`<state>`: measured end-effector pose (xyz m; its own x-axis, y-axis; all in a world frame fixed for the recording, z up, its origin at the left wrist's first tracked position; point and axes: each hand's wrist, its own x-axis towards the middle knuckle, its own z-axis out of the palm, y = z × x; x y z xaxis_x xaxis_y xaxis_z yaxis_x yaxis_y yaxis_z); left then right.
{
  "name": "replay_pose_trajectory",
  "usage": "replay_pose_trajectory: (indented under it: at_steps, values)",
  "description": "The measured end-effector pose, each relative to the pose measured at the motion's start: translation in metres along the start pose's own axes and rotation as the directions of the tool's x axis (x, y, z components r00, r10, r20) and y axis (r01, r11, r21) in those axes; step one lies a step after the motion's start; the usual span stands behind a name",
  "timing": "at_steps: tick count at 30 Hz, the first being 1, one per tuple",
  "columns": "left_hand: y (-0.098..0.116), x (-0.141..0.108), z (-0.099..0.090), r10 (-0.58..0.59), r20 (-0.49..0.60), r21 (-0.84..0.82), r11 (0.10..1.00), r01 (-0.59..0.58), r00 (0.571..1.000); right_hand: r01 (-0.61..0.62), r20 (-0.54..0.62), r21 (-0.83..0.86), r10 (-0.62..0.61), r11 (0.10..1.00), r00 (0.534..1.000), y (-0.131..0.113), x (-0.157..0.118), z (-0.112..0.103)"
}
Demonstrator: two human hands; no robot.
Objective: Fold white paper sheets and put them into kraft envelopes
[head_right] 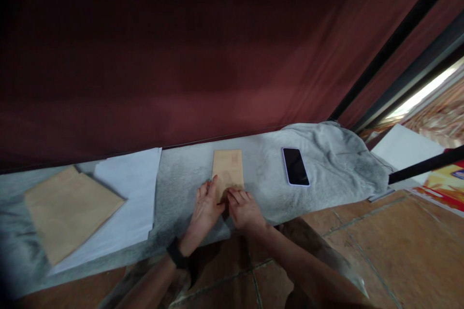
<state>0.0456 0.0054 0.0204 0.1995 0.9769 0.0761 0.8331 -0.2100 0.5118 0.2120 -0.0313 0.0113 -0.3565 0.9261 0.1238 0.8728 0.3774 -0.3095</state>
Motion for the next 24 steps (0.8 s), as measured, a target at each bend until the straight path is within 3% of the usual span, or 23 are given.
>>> replay_pose_trajectory:
  at_steps: [3,5,9,12,15,17,20,22,24]
  values:
    - [-0.006,0.007,-0.001,-0.074,0.018,-0.215,0.974,0.076,0.997,0.017,0.032,-0.041,-0.016,0.999,0.999,-0.003,-0.002,0.002]
    - [-0.009,0.013,-0.002,-0.122,0.072,-0.416,0.898,0.141,0.99,0.02,0.02,-0.035,-0.02,0.999,1.0,-0.005,-0.003,0.002]
    - [-0.005,0.019,-0.006,-0.16,0.21,-0.786,0.559,0.264,0.964,-0.038,-0.009,-0.044,0.038,0.998,0.999,-0.012,-0.002,0.0]
    - [0.004,0.019,-0.012,-0.18,0.205,-0.904,0.342,0.256,0.962,-0.108,-0.038,-0.029,0.107,0.994,0.994,-0.009,0.004,-0.011]
    - [0.011,0.019,-0.018,-0.181,0.214,-0.954,0.172,0.245,0.96,-0.165,-0.166,0.19,0.197,0.968,0.966,0.003,0.016,-0.029]
    - [0.015,0.018,-0.019,-0.166,0.278,-0.952,0.08,0.294,0.946,-0.181,-0.262,0.481,0.338,0.858,0.904,0.011,0.024,-0.038]
    - [0.02,0.015,-0.017,-0.098,0.39,-0.917,0.053,0.396,0.916,-0.156,-0.213,0.823,0.552,0.546,0.806,0.011,0.033,-0.036]
    - [0.023,0.011,-0.014,-0.046,0.436,-0.897,0.053,0.438,0.899,-0.161,-0.115,0.903,0.585,0.398,0.803,0.003,0.034,-0.026]
    - [0.025,0.009,-0.011,-0.036,0.443,-0.895,0.041,0.444,0.896,-0.197,-0.043,0.909,0.553,0.367,0.832,-0.007,0.032,-0.012]
